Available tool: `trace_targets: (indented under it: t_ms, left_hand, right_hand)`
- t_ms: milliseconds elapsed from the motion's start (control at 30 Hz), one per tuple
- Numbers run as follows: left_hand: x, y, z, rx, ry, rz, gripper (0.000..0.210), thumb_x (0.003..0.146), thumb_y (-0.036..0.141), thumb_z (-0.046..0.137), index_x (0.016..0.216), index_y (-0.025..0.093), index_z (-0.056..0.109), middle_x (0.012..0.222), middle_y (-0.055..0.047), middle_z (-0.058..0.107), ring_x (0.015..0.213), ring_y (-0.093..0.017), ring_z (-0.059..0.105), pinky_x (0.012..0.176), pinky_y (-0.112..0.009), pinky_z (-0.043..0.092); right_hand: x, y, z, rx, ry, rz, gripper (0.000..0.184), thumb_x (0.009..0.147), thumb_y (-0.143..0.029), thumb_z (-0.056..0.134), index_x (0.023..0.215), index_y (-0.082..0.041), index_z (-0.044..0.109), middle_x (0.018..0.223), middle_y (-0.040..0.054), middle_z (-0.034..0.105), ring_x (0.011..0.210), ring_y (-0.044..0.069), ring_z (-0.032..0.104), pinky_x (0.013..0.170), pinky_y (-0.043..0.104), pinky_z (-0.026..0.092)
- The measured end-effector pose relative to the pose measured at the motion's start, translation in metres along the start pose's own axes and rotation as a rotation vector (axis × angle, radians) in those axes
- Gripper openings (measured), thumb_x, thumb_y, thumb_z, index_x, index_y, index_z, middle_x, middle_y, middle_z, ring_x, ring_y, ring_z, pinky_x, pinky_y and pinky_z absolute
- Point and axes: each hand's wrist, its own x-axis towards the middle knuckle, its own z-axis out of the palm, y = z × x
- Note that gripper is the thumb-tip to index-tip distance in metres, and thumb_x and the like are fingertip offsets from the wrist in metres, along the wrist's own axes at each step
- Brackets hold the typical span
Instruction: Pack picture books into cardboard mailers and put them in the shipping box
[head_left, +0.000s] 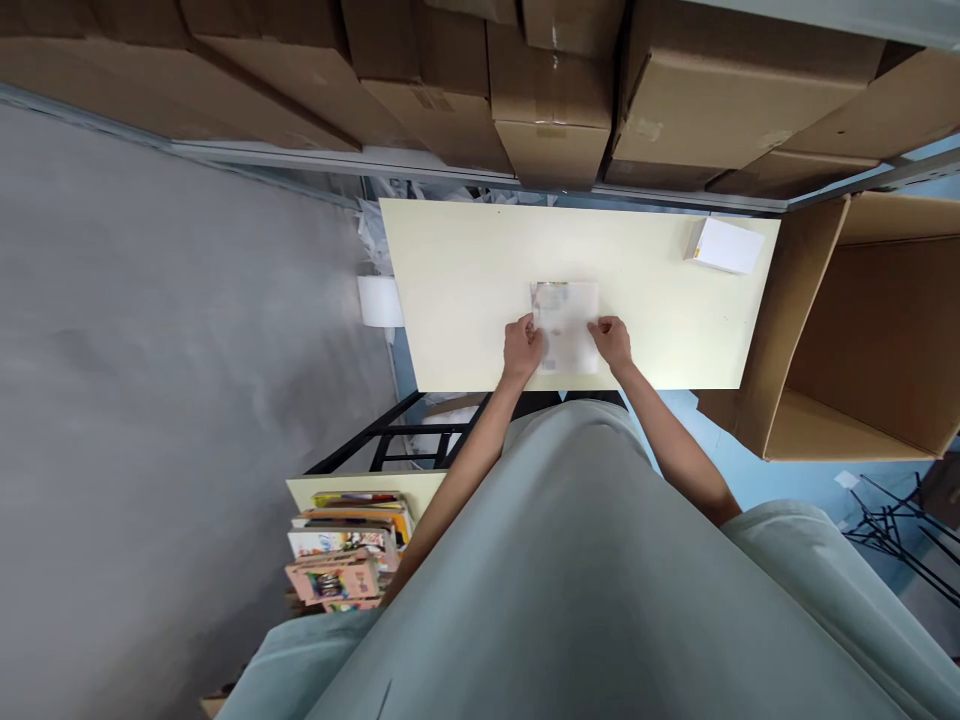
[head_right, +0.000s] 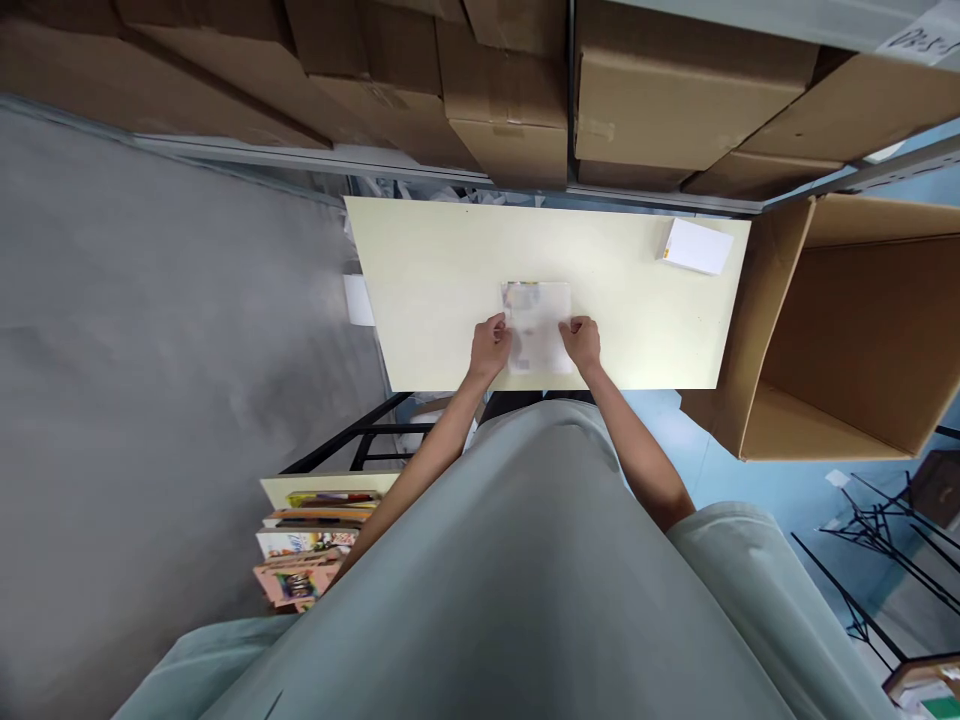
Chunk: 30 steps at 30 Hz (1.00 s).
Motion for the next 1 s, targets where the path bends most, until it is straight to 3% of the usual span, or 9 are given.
trace_targets:
  t_ms: [100, 267, 333, 467, 600, 767, 867, 1000]
  left_hand:
    - [0.001, -0.004, -0.003, -0.078, 0.009, -0.095, 0.039, 0.094, 0.025, 0.064, 0.130, 0.020, 0.075, 0.122, -0.012, 0.072, 0.105, -0.024, 0.073, 0.106, -0.041, 0.059]
    - [0.005, -0.005, -0.010, -0.289, -0.033, -0.209, 0.038, 0.092, 0.031, 0.064, 0.126, 0.019, 0.076, 0.118, -0.010, 0.080, 0.107, -0.022, 0.075, 0.103, -0.039, 0.062]
    - [0.002, 0.000, -0.010, -0.296, -0.035, -0.220, 0.037, 0.090, 0.030, 0.065, 0.123, 0.018, 0.077, 0.119, -0.010, 0.081, 0.108, -0.022, 0.076, 0.103, -0.039, 0.063]
    - [-0.013, 0.019, -0.002, -0.238, -0.001, -0.194, 0.036, 0.088, 0.026, 0.067, 0.121, 0.018, 0.077, 0.125, -0.011, 0.080, 0.107, -0.022, 0.076, 0.102, -0.037, 0.064]
    - [-0.036, 0.045, 0.024, -0.281, -0.098, -0.127, 0.038, 0.092, 0.026, 0.067, 0.127, 0.018, 0.077, 0.130, -0.011, 0.079, 0.107, -0.021, 0.077, 0.103, -0.039, 0.064]
    - [-0.055, 0.079, 0.078, -0.202, -0.269, -0.012, 0.043, 0.095, 0.029, 0.071, 0.136, 0.020, 0.076, 0.138, -0.012, 0.078, 0.120, -0.027, 0.076, 0.109, -0.043, 0.061]
    - [-0.055, 0.092, 0.106, -0.199, -0.358, -0.023, 0.044, 0.097, 0.027, 0.068, 0.140, 0.019, 0.074, 0.148, -0.014, 0.074, 0.130, -0.029, 0.073, 0.111, -0.042, 0.059]
    - [-0.054, 0.093, 0.116, -0.215, -0.459, -0.060, 0.048, 0.098, 0.028, 0.068, 0.145, 0.020, 0.070, 0.158, -0.014, 0.067, 0.141, -0.032, 0.067, 0.114, -0.043, 0.056]
  right_hand:
    - [-0.005, -0.006, 0.008, 0.104, 0.009, 0.028, 0.029, 0.085, -0.041, 0.076, 0.096, -0.026, 0.053, 0.100, 0.0031, 0.067, 0.087, 0.019, 0.064, 0.080, 0.033, 0.055]
    - [-0.028, -0.013, 0.009, 0.169, -0.152, -0.065, 0.022, 0.090, -0.037, 0.069, 0.101, -0.028, 0.052, 0.086, -0.0024, 0.065, 0.079, 0.020, 0.062, 0.072, 0.032, 0.052]
    - [-0.038, -0.014, 0.003, 0.078, -0.172, -0.162, 0.018, 0.092, -0.035, 0.066, 0.089, -0.029, 0.049, 0.076, -0.0035, 0.058, 0.074, 0.021, 0.057, 0.071, 0.033, 0.049]
    - [-0.048, -0.004, -0.026, 0.036, -0.127, -0.265, 0.029, 0.093, -0.038, 0.065, 0.078, -0.029, 0.042, 0.070, -0.0040, 0.050, 0.067, 0.019, 0.048, 0.066, 0.033, 0.042]
    - [-0.043, 0.022, -0.080, 0.138, -0.096, -0.251, 0.029, 0.090, -0.042, 0.067, 0.078, -0.028, 0.044, 0.067, -0.0059, 0.043, 0.064, 0.016, 0.040, 0.061, 0.030, 0.035]
    - [-0.033, 0.061, -0.147, 0.140, 0.020, -0.231, 0.029, 0.086, -0.049, 0.071, 0.081, -0.027, 0.054, 0.066, -0.0087, 0.031, 0.063, 0.015, 0.032, 0.059, 0.030, 0.033]
    - [-0.030, 0.072, -0.161, 0.096, 0.097, -0.204, 0.025, 0.085, -0.047, 0.071, 0.082, -0.026, 0.057, 0.065, -0.0087, 0.033, 0.062, 0.015, 0.034, 0.060, 0.031, 0.036]
    - [-0.035, 0.067, -0.148, -0.004, 0.167, -0.194, 0.023, 0.088, -0.046, 0.069, 0.092, -0.025, 0.063, 0.070, -0.0019, 0.060, 0.064, 0.019, 0.050, 0.067, 0.035, 0.047]
